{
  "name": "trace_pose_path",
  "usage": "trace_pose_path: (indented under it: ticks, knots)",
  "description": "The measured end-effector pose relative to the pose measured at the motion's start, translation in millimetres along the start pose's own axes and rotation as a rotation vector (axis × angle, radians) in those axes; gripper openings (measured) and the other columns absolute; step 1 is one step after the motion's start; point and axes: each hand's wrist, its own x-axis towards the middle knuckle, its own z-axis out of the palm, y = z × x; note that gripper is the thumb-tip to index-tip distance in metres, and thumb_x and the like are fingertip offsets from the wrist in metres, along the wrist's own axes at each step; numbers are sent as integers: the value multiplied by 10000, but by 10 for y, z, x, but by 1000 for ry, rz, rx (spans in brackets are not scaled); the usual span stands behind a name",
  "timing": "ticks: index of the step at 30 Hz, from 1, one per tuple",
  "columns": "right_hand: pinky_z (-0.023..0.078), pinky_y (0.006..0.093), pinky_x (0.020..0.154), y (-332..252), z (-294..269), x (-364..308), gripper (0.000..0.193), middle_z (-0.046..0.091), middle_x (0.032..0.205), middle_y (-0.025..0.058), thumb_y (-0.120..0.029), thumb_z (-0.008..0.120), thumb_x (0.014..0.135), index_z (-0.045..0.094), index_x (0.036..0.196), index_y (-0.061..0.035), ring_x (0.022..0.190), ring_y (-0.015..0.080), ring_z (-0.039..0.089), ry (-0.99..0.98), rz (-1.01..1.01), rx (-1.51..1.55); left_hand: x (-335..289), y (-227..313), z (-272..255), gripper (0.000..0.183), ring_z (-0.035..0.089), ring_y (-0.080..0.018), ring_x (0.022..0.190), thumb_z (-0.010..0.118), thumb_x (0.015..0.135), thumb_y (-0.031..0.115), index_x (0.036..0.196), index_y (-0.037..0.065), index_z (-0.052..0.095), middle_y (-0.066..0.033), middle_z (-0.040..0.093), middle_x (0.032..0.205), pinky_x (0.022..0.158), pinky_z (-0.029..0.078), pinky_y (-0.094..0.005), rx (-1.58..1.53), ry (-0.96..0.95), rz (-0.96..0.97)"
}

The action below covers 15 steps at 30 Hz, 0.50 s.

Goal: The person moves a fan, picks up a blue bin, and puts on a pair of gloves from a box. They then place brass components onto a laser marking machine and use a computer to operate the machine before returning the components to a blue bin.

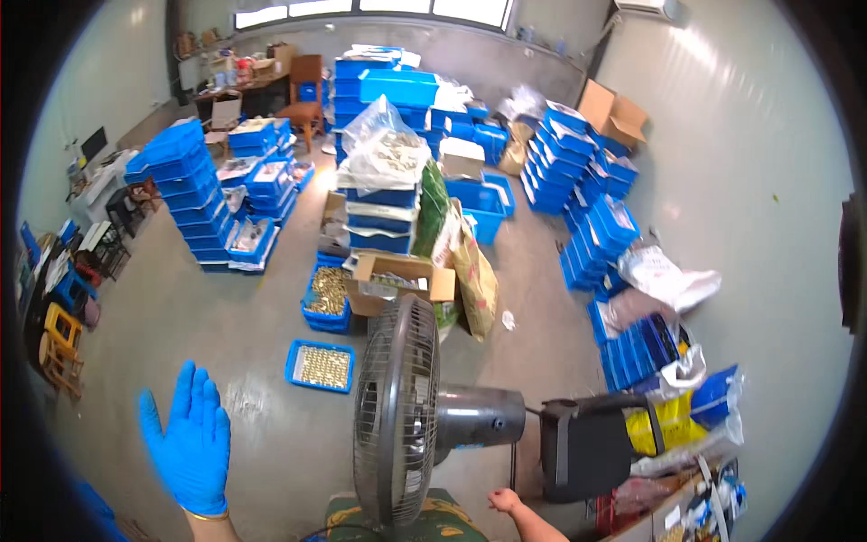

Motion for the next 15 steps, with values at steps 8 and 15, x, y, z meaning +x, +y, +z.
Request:
trace_pose_path:
  ticks: [8,15]
  knots:
    - [488,309,707,-977,344,-585,248,662,815,81,-245,565,805,646,930,-46,771,181,653,237,-167,303,399,696,-505,599,378,-264,1244,317,925,446,1389,78,234,-176,388,1342,1029,280,-421,-48,-72,-84]
    - [450,293,489,-751,-87,109,280,553,619,43,-290,417,911,547,952,-46,507,180,520,63,-41,1217,205,1340,-1001,571,402,-251,1224,330,931,418,1388,86,242,-160,422,1318,1024,291,-413,-65,-102,-19]
